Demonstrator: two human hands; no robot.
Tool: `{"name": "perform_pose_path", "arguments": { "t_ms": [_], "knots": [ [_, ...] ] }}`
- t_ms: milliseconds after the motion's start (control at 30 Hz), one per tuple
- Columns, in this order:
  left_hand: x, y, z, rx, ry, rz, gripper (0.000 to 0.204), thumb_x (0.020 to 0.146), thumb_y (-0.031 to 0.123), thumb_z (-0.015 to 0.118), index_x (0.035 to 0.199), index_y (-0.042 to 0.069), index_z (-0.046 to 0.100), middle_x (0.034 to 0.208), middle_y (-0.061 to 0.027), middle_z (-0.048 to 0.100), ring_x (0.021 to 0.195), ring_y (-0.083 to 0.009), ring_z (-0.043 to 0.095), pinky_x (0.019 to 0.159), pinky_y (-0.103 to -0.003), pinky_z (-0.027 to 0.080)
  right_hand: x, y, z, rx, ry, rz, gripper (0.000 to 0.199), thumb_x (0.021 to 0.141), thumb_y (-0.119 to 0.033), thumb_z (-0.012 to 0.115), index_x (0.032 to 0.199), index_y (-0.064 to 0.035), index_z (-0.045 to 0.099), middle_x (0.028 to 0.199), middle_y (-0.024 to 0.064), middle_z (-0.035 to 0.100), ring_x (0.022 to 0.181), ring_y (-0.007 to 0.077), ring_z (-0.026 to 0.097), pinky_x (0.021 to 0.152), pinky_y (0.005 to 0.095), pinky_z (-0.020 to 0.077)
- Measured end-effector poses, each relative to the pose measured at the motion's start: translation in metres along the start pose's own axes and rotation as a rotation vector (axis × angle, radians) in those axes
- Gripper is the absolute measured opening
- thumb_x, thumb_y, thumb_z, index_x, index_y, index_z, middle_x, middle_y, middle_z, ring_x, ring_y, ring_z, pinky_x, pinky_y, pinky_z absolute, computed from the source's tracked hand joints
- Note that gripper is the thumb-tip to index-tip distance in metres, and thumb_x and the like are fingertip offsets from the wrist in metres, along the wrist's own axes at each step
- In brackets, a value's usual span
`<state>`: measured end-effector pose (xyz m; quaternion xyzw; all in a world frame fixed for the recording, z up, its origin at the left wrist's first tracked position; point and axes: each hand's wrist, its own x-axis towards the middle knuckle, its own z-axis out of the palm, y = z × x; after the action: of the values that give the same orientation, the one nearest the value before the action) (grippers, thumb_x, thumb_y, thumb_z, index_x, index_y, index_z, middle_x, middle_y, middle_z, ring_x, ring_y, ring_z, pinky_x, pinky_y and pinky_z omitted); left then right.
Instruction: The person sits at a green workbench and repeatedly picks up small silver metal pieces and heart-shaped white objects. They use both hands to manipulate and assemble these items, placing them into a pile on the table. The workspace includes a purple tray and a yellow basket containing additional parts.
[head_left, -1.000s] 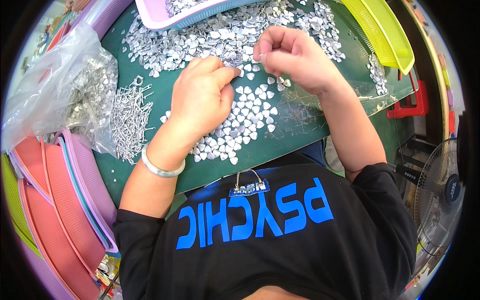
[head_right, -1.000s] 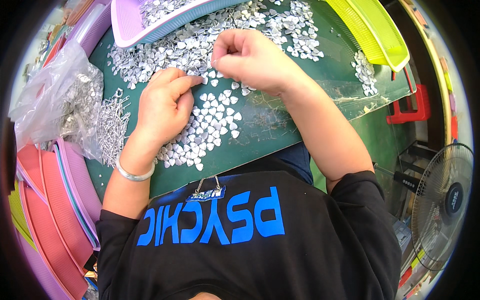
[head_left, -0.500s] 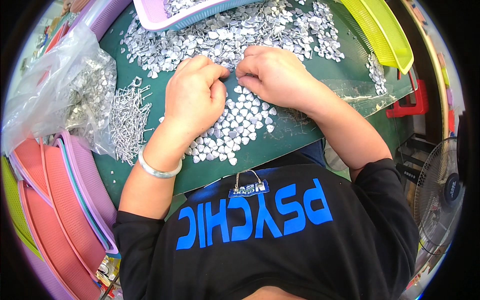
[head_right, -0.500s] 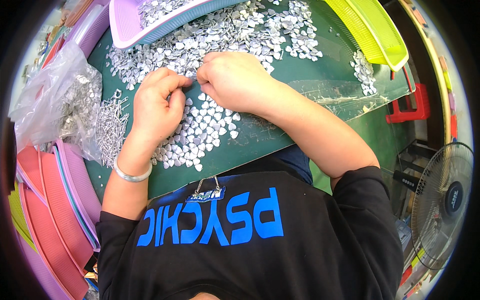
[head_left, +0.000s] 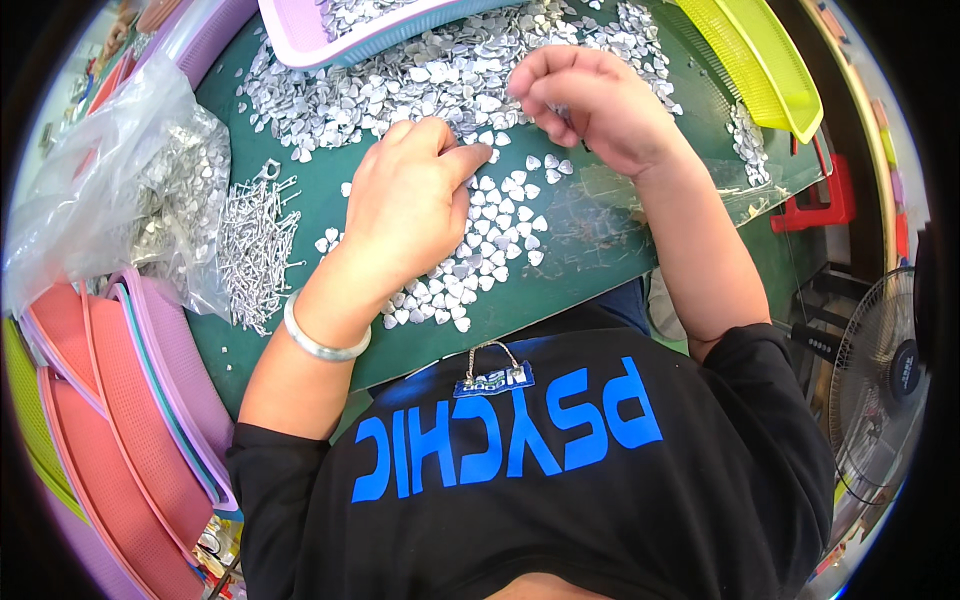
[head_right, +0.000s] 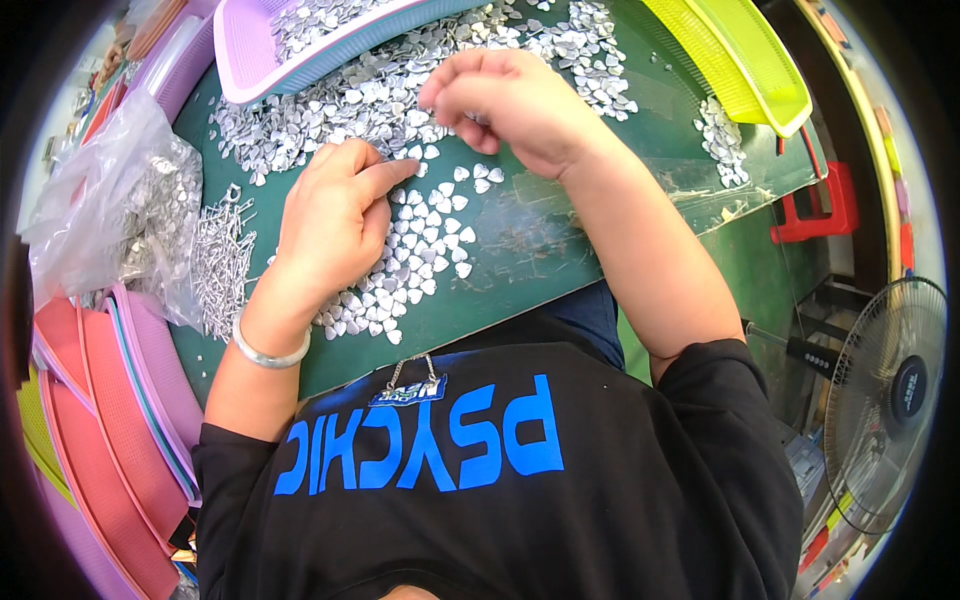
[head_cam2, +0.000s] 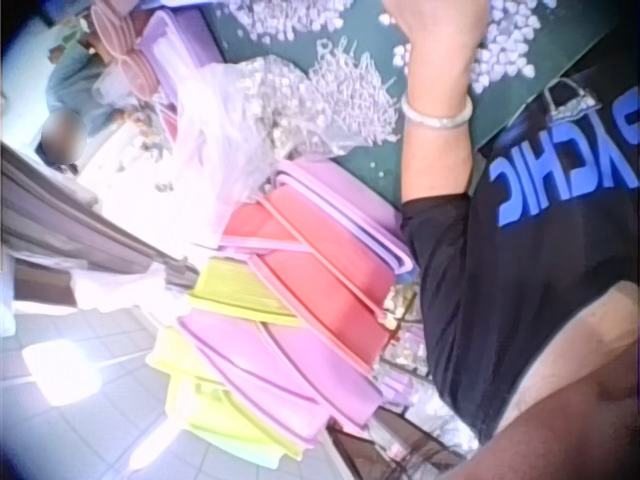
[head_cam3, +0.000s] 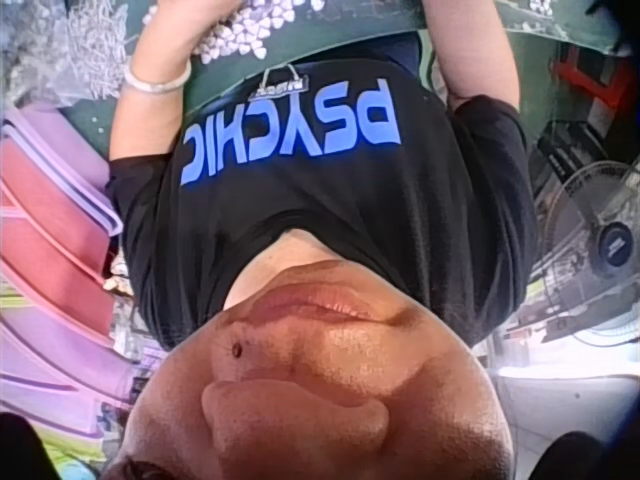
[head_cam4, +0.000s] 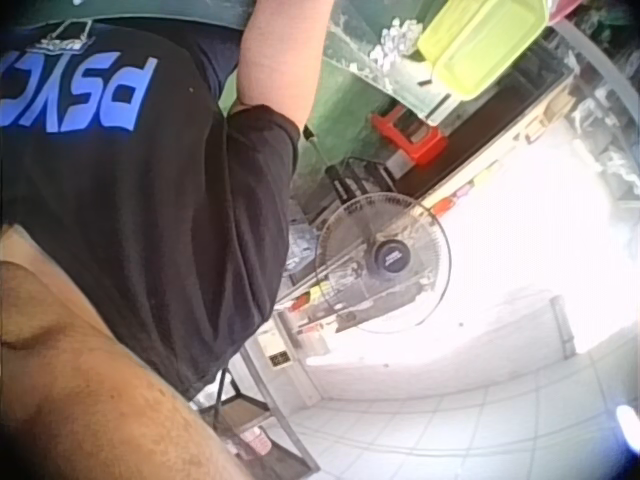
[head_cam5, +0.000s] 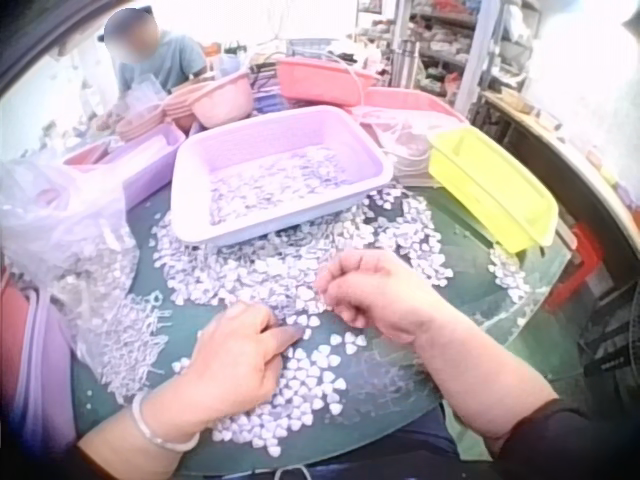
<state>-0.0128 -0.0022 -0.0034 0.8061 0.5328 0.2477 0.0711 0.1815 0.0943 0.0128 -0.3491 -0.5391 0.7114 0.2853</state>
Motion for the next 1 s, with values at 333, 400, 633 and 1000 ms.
{"name": "perform_pose_path", "arguments": {
  "t_ms": [333,400,633,1000],
  "knots": [
    [-0.002,-0.002,-0.001,-0.085,0.009,-0.006,0.03,0.07,-0.004,0.054,0.092,0.007,0.072,0.078,-0.0064,0.056,0.076,-0.0257,0.054,0.07,-0.035,0.045,-0.006,0.02,0.005,-1.069,0.004,-0.386,0.012,0.074,-0.012,0.063,0.082,-0.0094,0.071,0.074,0.0104,0.067,0.072,0.0299,0.065,0.067,0.0383,0.0522],
    [-0.003,-0.002,-0.002,-0.087,0.008,-0.002,0.03,0.07,-0.004,0.054,0.092,0.007,0.072,0.077,-0.0064,0.056,0.076,-0.0256,0.054,0.069,-0.035,0.045,-0.006,0.018,0.004,-1.089,-0.061,-0.381,0.012,0.074,-0.012,0.063,0.082,-0.0096,0.071,0.074,0.0104,0.067,0.072,0.0297,0.065,0.067,0.0384,0.0522],
    [-0.003,-0.004,-0.001,-0.117,0.03,-0.009,0.027,0.071,-0.004,0.054,0.091,0.004,0.07,0.076,-0.0076,0.056,0.075,-0.0264,0.054,0.07,-0.036,0.046,-0.008,0.015,0.008,-1.107,-0.048,-0.366,0.012,0.074,-0.012,0.064,0.083,-0.0095,0.07,0.076,0.0105,0.067,0.074,0.0304,0.065,0.068,0.0395,0.0513],
    [-0.003,-0.005,-0.002,-0.11,0.021,-0.007,0.025,0.071,-0.004,0.055,0.09,0.004,0.07,0.077,-0.0078,0.056,0.076,-0.0264,0.055,0.07,-0.036,0.046,-0.009,0.018,0.011,-1.109,-0.094,-0.442,0.009,0.072,-0.008,0.061,0.079,-0.0075,0.066,0.077,0.0097,0.066,0.075,0.0312,0.063,0.066,0.0414,0.0499]
  ]
}}
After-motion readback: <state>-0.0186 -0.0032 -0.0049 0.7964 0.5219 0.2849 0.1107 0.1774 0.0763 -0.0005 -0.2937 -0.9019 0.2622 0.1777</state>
